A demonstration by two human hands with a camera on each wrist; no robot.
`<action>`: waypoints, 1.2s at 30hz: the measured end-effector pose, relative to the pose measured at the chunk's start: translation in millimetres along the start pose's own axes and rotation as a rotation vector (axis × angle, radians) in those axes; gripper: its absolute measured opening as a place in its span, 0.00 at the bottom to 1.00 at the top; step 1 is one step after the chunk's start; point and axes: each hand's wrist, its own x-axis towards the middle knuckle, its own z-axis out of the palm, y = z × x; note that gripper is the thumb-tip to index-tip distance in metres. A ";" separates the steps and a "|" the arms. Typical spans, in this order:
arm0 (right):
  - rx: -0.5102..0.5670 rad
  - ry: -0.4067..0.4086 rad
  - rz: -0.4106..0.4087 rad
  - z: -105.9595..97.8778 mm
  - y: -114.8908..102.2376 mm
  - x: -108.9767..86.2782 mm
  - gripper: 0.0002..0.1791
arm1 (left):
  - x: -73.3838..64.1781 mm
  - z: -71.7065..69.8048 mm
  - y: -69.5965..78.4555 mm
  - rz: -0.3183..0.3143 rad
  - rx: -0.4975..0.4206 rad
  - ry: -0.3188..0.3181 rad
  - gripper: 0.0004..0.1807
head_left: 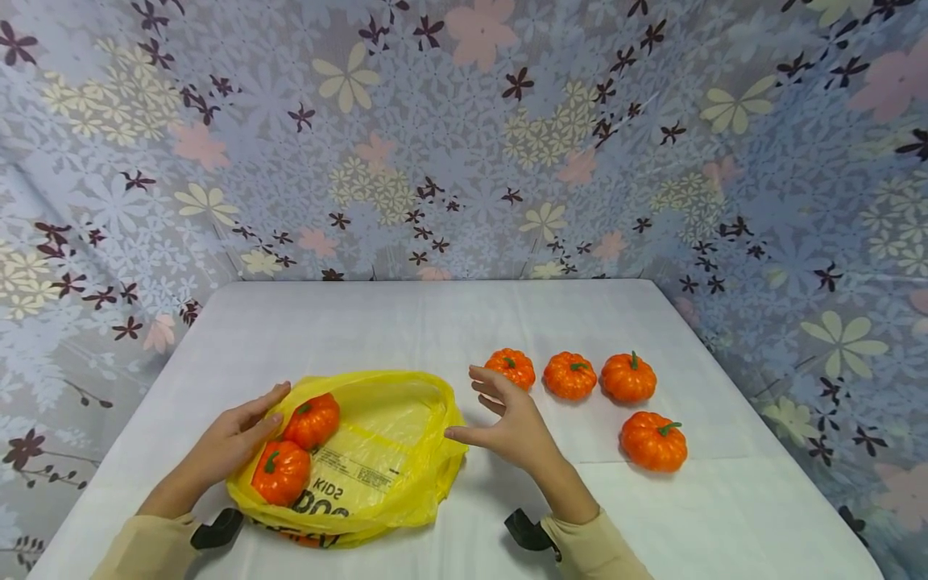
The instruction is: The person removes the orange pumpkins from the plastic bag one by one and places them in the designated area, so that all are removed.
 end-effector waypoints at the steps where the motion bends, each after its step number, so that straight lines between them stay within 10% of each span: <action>1: 0.007 -0.005 -0.005 2.3 -0.4 1.1 0.49 | 0.0 0.1 0.1 0.003 -0.001 0.000 0.31; 36: 0.076 -0.252 -0.067 90.9 -24.2 23.4 0.47 | -0.3 0.6 2.2 -0.024 0.032 0.006 0.31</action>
